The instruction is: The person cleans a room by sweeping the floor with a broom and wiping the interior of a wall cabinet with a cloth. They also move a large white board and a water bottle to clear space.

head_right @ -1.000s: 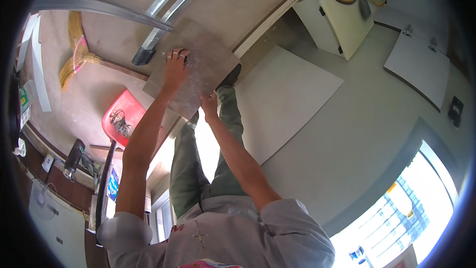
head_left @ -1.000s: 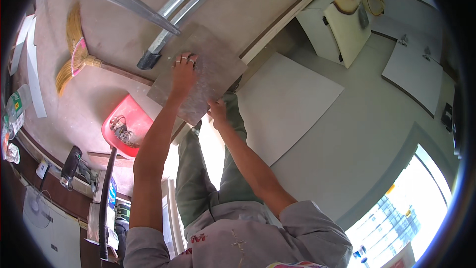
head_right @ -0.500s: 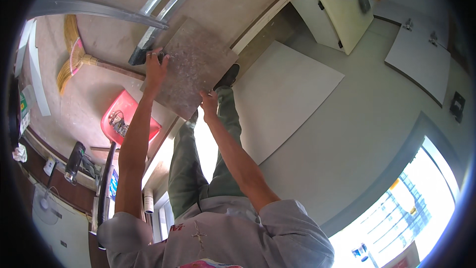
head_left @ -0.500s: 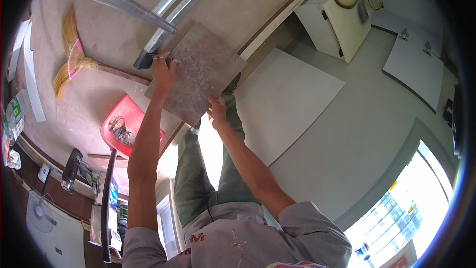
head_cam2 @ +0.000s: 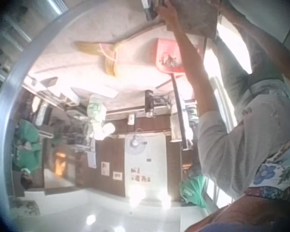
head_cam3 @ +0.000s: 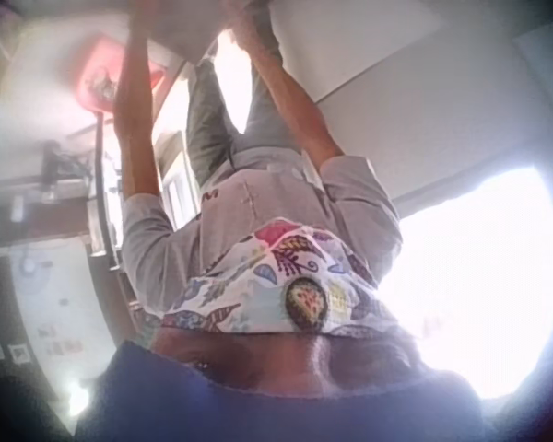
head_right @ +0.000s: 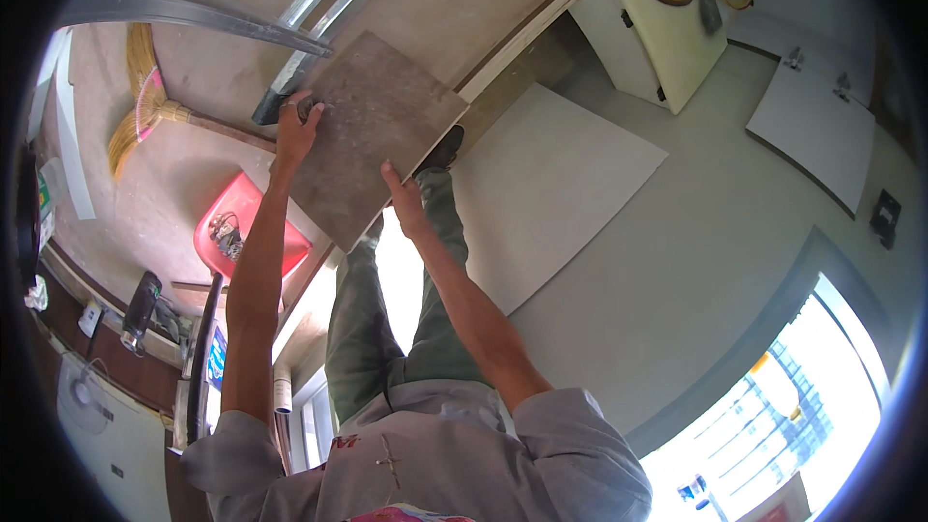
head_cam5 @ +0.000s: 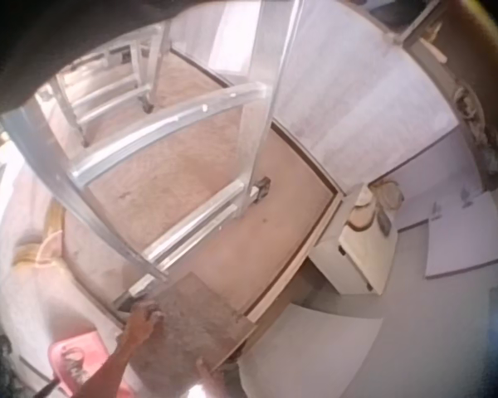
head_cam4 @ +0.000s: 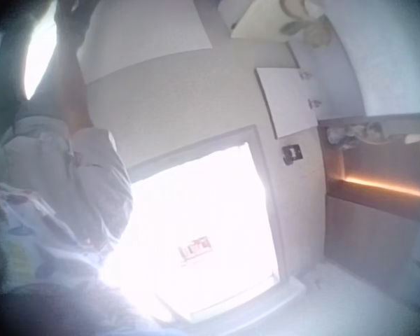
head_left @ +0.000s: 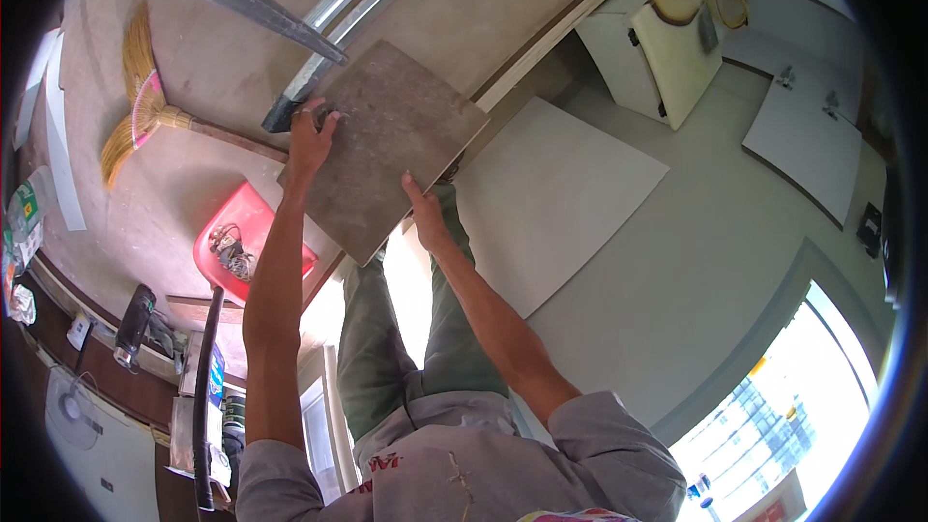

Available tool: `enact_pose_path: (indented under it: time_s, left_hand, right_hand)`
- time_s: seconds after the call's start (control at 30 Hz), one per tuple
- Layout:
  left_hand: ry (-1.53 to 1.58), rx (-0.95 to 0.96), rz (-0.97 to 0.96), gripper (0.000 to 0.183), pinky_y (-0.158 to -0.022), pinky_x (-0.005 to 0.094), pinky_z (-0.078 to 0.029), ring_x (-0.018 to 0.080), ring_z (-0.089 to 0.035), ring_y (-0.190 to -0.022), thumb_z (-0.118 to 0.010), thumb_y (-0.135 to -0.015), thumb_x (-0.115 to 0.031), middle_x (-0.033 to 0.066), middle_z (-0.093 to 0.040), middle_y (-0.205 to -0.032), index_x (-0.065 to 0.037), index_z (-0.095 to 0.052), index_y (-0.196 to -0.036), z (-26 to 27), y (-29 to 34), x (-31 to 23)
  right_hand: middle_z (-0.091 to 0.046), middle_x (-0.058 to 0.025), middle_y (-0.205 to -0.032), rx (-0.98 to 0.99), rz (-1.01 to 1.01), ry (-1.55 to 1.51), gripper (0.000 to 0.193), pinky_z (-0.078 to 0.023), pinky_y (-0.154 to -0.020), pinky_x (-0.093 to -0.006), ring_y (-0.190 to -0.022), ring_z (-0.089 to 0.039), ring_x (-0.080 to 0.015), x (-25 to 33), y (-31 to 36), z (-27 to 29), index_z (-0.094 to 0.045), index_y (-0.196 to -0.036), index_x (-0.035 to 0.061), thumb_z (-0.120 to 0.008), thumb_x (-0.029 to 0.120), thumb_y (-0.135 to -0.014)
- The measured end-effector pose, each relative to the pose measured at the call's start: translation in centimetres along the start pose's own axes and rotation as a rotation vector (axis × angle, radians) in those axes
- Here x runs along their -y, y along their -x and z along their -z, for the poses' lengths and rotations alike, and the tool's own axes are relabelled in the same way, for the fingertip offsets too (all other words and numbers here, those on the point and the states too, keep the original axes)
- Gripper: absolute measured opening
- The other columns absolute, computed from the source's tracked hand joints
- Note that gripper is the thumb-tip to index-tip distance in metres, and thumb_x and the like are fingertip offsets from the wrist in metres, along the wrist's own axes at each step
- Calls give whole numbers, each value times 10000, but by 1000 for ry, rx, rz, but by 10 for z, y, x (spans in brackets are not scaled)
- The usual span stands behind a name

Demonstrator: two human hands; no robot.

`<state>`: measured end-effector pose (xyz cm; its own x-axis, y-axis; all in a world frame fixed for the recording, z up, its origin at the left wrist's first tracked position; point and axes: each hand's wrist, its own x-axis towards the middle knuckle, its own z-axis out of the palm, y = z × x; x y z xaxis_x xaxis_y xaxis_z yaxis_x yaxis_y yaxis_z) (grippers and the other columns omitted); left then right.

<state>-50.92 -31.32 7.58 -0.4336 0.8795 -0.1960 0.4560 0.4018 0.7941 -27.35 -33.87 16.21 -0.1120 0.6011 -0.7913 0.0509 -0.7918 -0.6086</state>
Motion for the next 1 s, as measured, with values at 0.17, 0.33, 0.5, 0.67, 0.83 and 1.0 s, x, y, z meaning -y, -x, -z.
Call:
enact_pose_path:
  time_s: [0.17, 0.33, 0.5, 0.67, 0.83, 1.0]
  left_hand:
    - [29, -177, 92, 368, -832, 375, -424, 312, -541, -951, -660, -832, -215, 181, -546, -1035, -16, -561, -1125, 16, 25, -23]
    - [213, -206, 235, 366, -812, 359, -429, 277, -538, -912, -662, -834, -200, 167, -540, -1030, -17, -557, -1133, 30, 66, -13]
    - [184, -112, 274, 386, -774, 334, -440, 253, -538, -857, -671, -826, -209, 158, -548, -978, -15, -555, -1139, 34, 89, -8]
    - [91, 2, 203, 389, -750, 320, -436, 225, -530, -842, -680, -812, -181, 125, -544, -927, -14, -557, -1141, 18, 82, -14]
    - [34, 122, 116, 389, -791, 382, -456, 329, -557, -915, -670, -786, -150, 197, -559, -1034, -8, -561, -1131, -7, 71, -16]
    - [73, 153, 158, 395, -799, 390, -460, 345, -564, -917, -677, -772, -152, 215, -563, -1046, 7, -564, -1115, -28, 71, -10]
  right_hand:
    - [-575, -50, -1058, -94, 18, 10, 493, -395, -858, -256, -964, -499, -120, 7, 8, -12, -571, -1126, -30, -642, 377, -856]
    - [-591, -60, -1017, -183, 175, 150, 483, -414, -833, -269, -926, -523, -138, 60, 39, -11, -577, -1094, -62, -657, 345, -847]
    - [-652, -151, -963, -193, 185, 419, 445, -450, -810, -326, -917, -614, -234, 105, 47, 16, -604, -1043, -59, -644, 330, -830]
    - [-654, -180, -937, -235, 172, 579, 445, -459, -794, -338, -893, -625, -270, 122, 28, 37, -602, -1033, -65, -639, 326, -824]
    - [-657, -198, -932, -283, 233, 558, 461, -462, -790, -353, -891, -632, -298, 102, 16, 37, -606, -1025, -68, -648, 340, -814]
    - [-659, -202, -939, -298, 245, 595, 469, -464, -788, -362, -911, -632, -321, 94, 15, 39, -614, -1029, -52, -643, 364, -814]
